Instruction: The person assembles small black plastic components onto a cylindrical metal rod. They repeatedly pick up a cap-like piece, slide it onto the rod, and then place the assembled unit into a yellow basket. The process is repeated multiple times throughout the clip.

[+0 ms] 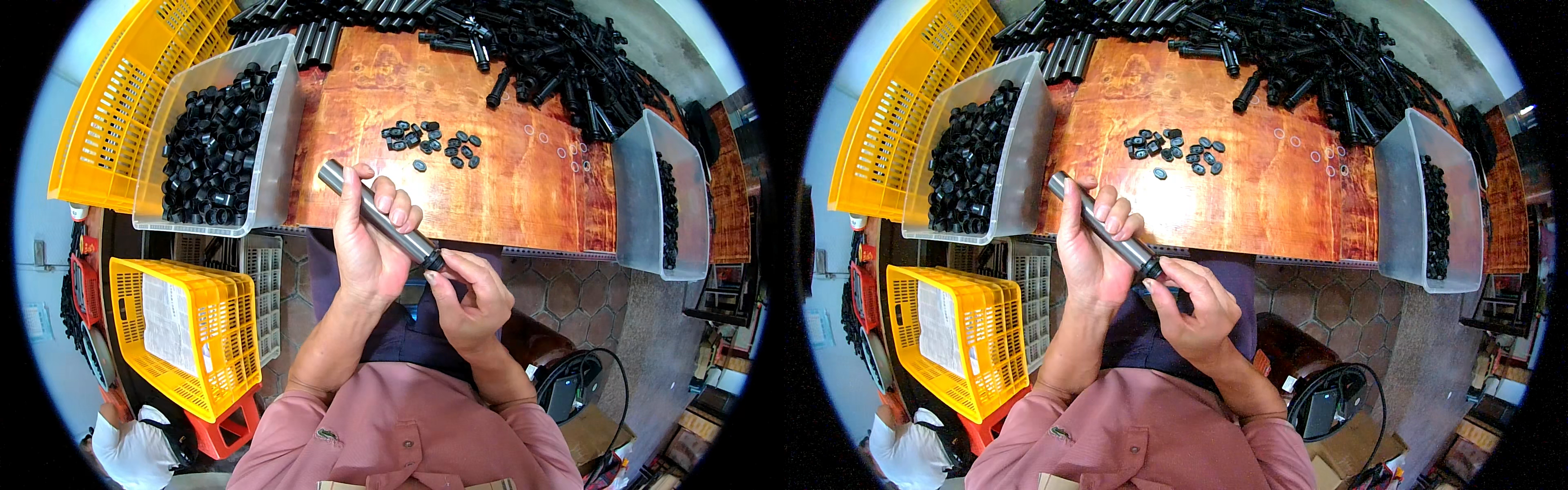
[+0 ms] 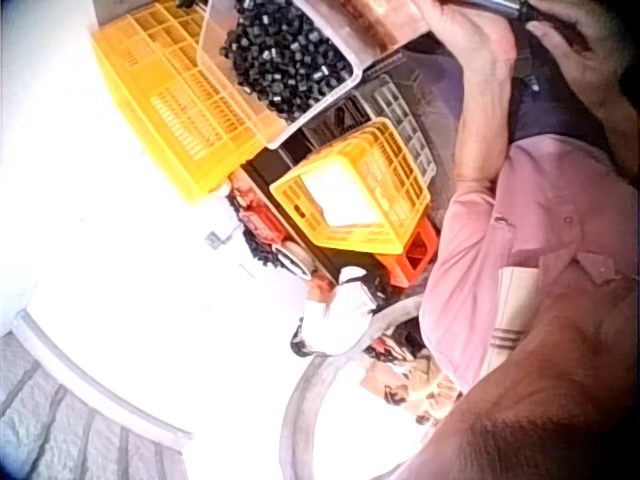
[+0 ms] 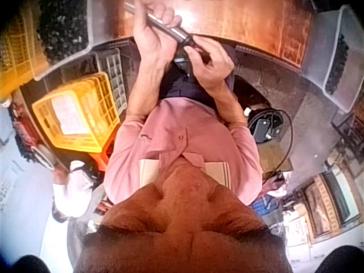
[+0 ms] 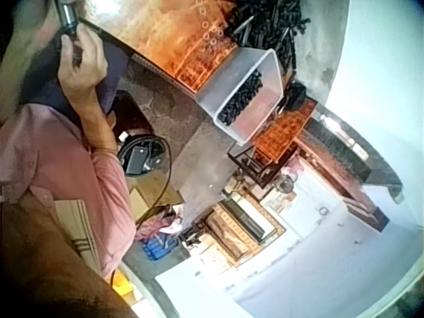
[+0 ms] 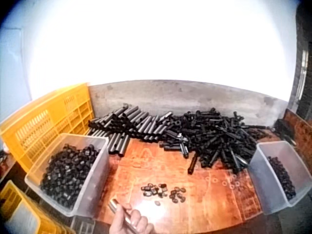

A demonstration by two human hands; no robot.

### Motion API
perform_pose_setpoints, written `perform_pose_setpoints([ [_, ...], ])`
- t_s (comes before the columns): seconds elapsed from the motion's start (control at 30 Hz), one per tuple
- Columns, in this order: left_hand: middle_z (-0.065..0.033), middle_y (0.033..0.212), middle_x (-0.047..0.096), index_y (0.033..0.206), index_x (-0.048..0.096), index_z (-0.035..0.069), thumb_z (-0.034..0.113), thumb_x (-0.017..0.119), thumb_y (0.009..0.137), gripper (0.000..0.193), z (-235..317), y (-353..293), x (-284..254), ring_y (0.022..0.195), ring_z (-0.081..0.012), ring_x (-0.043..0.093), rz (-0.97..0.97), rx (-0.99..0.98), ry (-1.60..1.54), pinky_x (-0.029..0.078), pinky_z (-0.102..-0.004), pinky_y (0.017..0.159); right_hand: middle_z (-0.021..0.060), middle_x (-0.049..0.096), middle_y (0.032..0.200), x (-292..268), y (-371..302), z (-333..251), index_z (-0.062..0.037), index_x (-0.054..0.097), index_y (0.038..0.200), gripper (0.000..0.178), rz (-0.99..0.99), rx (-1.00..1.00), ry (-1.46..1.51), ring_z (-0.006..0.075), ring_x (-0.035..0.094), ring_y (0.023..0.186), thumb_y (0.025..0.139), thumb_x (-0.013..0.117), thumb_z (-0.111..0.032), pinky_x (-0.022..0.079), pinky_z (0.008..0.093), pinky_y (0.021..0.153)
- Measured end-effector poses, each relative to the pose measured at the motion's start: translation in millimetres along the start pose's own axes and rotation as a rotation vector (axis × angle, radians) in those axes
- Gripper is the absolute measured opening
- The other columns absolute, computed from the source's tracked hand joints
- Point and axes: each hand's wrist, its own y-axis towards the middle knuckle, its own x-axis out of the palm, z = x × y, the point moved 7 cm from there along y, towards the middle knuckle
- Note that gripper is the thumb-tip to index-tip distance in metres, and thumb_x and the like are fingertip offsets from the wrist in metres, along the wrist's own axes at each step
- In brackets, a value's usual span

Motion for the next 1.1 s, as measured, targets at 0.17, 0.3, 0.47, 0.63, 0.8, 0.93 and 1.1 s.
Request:
perform_pose_setpoints([
  [0.17, 0.0007, 0.070, 0.040, 0.107, 0.054, 0.010, 0.035, 0.047, 0.106, 0.025, -0.1, -2.3, -0.8, 0.059, -0.0103, 0.040, -0.001, 0.016, 0.000, 0.037, -0.0246, 0.056, 0.0192, 0.071, 0.098, 0.8, -1.4, -0.2, 0.0038, 0.067, 0.106, 0.030, -0.009, 0.034, 0.009, 0.0195, 0.071, 0.074, 0.078, 0.078, 0.002, 0.057, 0.0283, 0.066],
  [0.3, 0.0018, 0.068, 0.039, 0.106, 0.055, 0.012, 0.036, 0.049, 0.105, 0.025, 1.7, -2.8, -4.4, 0.056, -0.0077, 0.038, 0.064, 0.074, 0.048, 0.035, -0.0228, 0.053, 0.0189, 0.071, 0.098, 4.8, -1.0, -0.2, 0.0042, 0.066, 0.105, 0.029, -0.008, 0.033, -0.021, 0.0200, 0.071, 0.075, 0.079, 0.077, 0.002, 0.058, 0.0289, 0.067],
  [0.47, 0.0034, 0.068, 0.040, 0.105, 0.050, 0.017, 0.039, 0.048, 0.105, 0.022, -1.2, -0.9, -10.7, 0.053, -0.0077, 0.037, 0.050, 0.021, 0.045, 0.033, -0.0225, 0.052, 0.0182, 0.070, 0.099, 7.9, -7.7, 2.2, 0.0061, 0.066, 0.106, 0.028, -0.019, 0.067, 0.031, 0.0179, 0.070, 0.081, 0.080, 0.076, 0.005, 0.058, 0.0269, 0.072],
  [0.63, 0.0026, 0.069, 0.041, 0.110, 0.050, 0.016, 0.041, 0.048, 0.104, 0.026, 0.2, 3.2, -15.2, 0.055, -0.0076, 0.039, 0.053, -0.031, -0.031, 0.035, -0.0221, 0.052, 0.0178, 0.070, 0.098, 11.4, -1.6, -0.8, 0.0069, 0.066, 0.105, 0.028, -0.057, 0.046, 0.023, 0.0159, 0.070, 0.080, 0.078, 0.076, 0.007, 0.057, 0.0257, 0.071],
  [0.8, 0.0021, 0.070, 0.042, 0.115, 0.050, 0.015, 0.042, 0.048, 0.104, 0.030, 5.9, 4.5, -10.2, 0.057, -0.0078, 0.041, 0.021, -0.016, 0.008, 0.035, -0.0217, 0.052, 0.0183, 0.071, 0.094, 11.3, 1.0, -5.6, 0.0034, 0.064, 0.104, 0.031, -0.036, -0.048, -0.024, 0.0208, 0.072, 0.071, 0.077, 0.077, 0.002, 0.058, 0.0290, 0.065],
  [0.93, 0.0022, 0.070, 0.043, 0.116, 0.049, 0.015, 0.042, 0.048, 0.104, 0.030, 10.4, 7.7, -8.9, 0.056, -0.0079, 0.041, -0.008, 0.008, 0.028, 0.035, -0.0217, 0.051, 0.0187, 0.071, 0.094, 10.9, 0.6, -2.0, 0.0033, 0.064, 0.104, 0.031, -0.037, -0.030, 0.018, 0.0208, 0.072, 0.072, 0.076, 0.078, 0.002, 0.057, 0.0286, 0.065],
  [1.1, 0.0023, 0.070, 0.043, 0.116, 0.049, 0.015, 0.042, 0.048, 0.104, 0.029, 11.1, 8.2, -7.5, 0.055, -0.0078, 0.041, -0.009, 0.022, 0.049, 0.035, -0.0218, 0.050, 0.0168, 0.070, 0.096, 11.0, 0.0, 0.2, 0.0064, 0.066, 0.104, 0.030, -0.022, -0.007, 0.050, 0.0138, 0.069, 0.078, 0.075, 0.076, 0.008, 0.057, 0.0245, 0.068],
])
